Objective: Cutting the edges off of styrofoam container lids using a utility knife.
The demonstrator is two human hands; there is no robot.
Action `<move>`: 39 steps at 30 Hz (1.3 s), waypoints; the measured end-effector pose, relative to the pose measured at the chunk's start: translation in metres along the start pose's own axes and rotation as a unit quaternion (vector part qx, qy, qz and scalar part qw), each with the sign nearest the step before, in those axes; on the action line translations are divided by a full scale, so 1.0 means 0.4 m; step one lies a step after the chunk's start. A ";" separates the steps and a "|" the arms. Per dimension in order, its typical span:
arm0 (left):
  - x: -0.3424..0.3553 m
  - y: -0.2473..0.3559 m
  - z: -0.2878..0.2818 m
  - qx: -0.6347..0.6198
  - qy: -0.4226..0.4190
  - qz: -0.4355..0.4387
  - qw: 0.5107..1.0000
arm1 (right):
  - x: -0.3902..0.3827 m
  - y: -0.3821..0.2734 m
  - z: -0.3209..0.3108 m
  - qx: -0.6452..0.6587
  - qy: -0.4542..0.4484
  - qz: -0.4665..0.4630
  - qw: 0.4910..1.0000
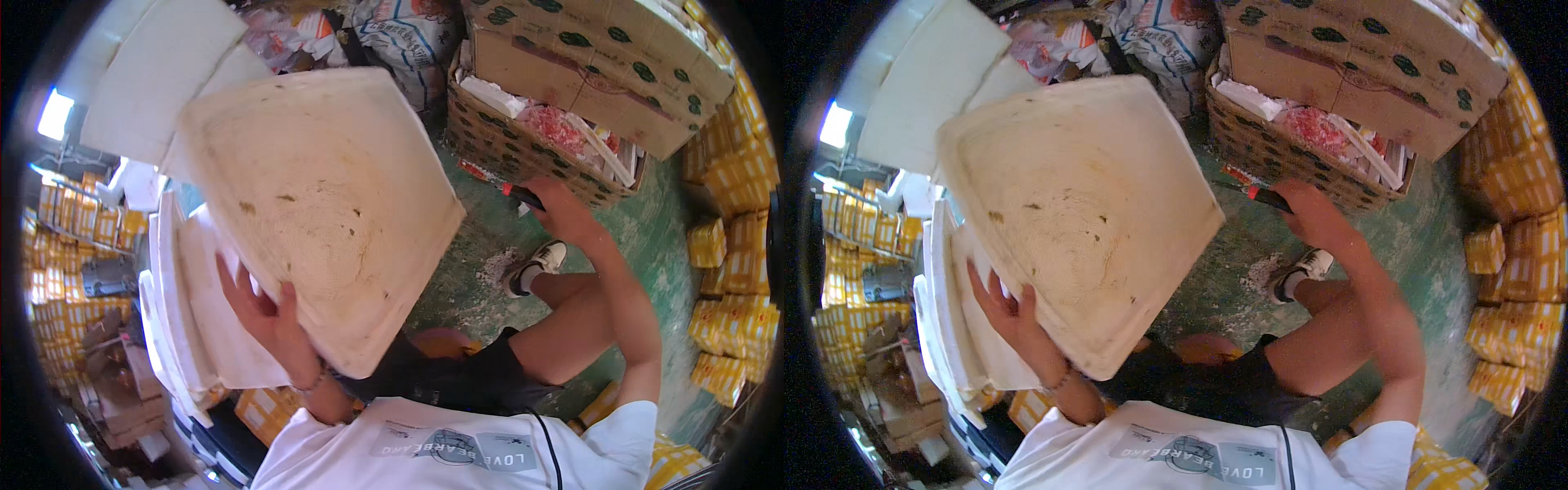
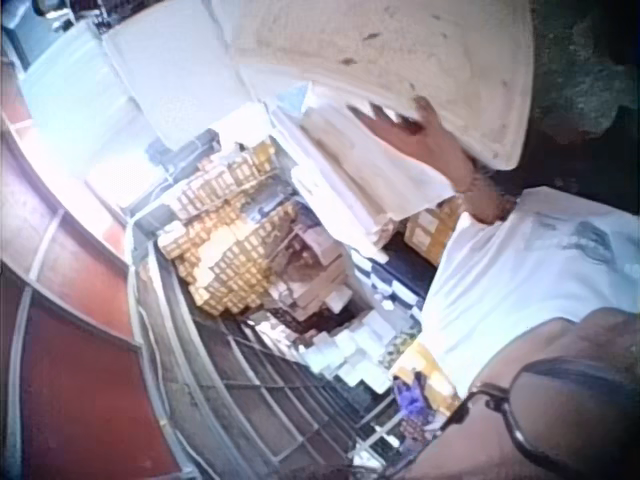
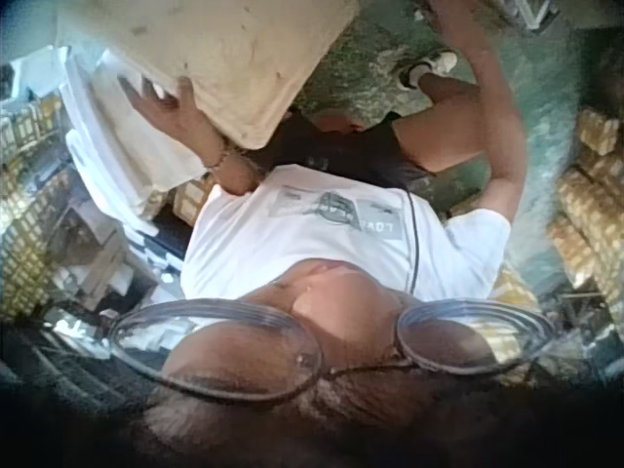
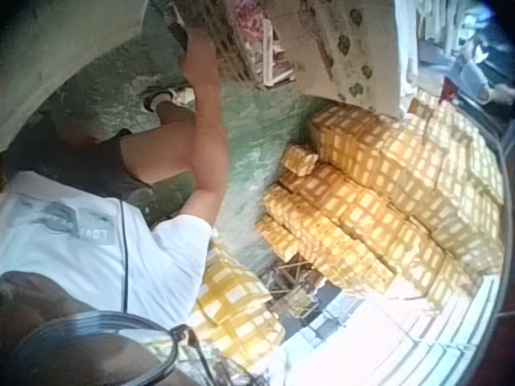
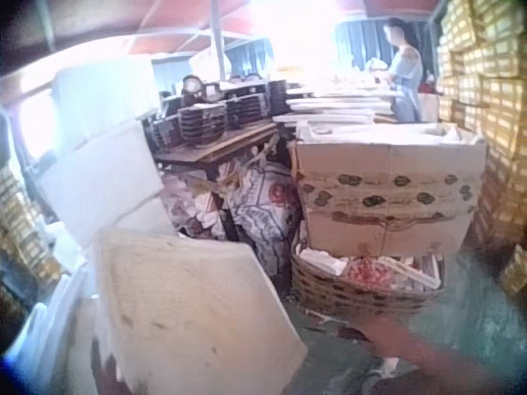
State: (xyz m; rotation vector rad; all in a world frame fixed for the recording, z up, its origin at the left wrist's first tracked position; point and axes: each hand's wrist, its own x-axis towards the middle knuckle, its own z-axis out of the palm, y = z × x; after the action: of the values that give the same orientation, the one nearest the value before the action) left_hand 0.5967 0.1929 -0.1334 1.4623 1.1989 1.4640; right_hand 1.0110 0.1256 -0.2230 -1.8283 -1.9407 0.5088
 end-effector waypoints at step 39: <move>0.031 -0.945 0.288 0.316 -0.059 -0.463 0.826 | -0.080 0.066 -0.009 -0.106 0.009 0.056 0.993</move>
State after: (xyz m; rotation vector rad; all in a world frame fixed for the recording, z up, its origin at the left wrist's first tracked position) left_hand 0.6669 0.3300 -0.4977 1.0141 2.0277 0.3016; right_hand 1.0366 0.0954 -0.2360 -2.0755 -1.9512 0.3286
